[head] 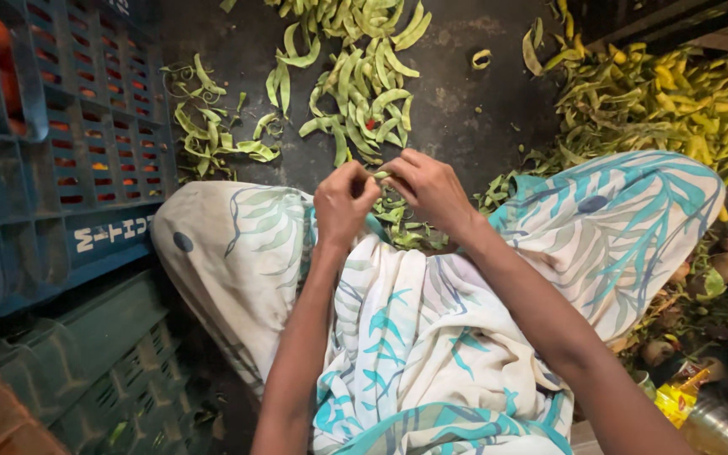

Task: The person sits on the floor and peels green beans by hand, removing the outer skin and placing the peeled pieces into a metal bowl. The person handles the beans one at a time, discarding the peels onto the floor.

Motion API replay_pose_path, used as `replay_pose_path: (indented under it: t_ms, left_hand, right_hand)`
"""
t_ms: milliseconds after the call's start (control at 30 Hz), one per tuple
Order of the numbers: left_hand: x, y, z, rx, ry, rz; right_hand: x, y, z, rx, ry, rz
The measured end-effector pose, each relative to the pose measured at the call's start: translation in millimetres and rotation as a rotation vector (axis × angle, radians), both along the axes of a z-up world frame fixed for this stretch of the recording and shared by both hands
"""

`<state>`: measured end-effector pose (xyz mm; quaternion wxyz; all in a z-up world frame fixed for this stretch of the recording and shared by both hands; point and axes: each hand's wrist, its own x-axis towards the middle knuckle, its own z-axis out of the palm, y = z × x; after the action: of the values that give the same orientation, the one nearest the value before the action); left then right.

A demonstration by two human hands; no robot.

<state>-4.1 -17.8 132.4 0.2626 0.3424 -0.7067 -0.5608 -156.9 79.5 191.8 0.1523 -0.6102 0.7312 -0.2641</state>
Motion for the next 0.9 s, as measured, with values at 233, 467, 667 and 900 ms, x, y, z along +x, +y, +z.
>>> replay_pose_path:
  t_ms: [233,467,667,900]
  left_hand:
    - [-7.8,18.4,-54.2,1.126,0.401,-0.087]
    - [-11.5,22.6,-33.0,1.038,0.397,-0.017]
    - [10.0,23.0,-0.8,-0.280,-0.033,0.052]
    - [-5.4,25.2,-68.6,0.872,0.397,0.011]
  right_hand:
    - [20.0,10.9,1.2,-0.261,-0.133,-0.174]
    - [24.3,2.7,10.1,-0.166,-0.406,-0.259]
    - [8.4,-1.3,14.9,0.019,0.036,0.048]
    - [23.3,2.5,10.3,-0.234,0.095,0.010]
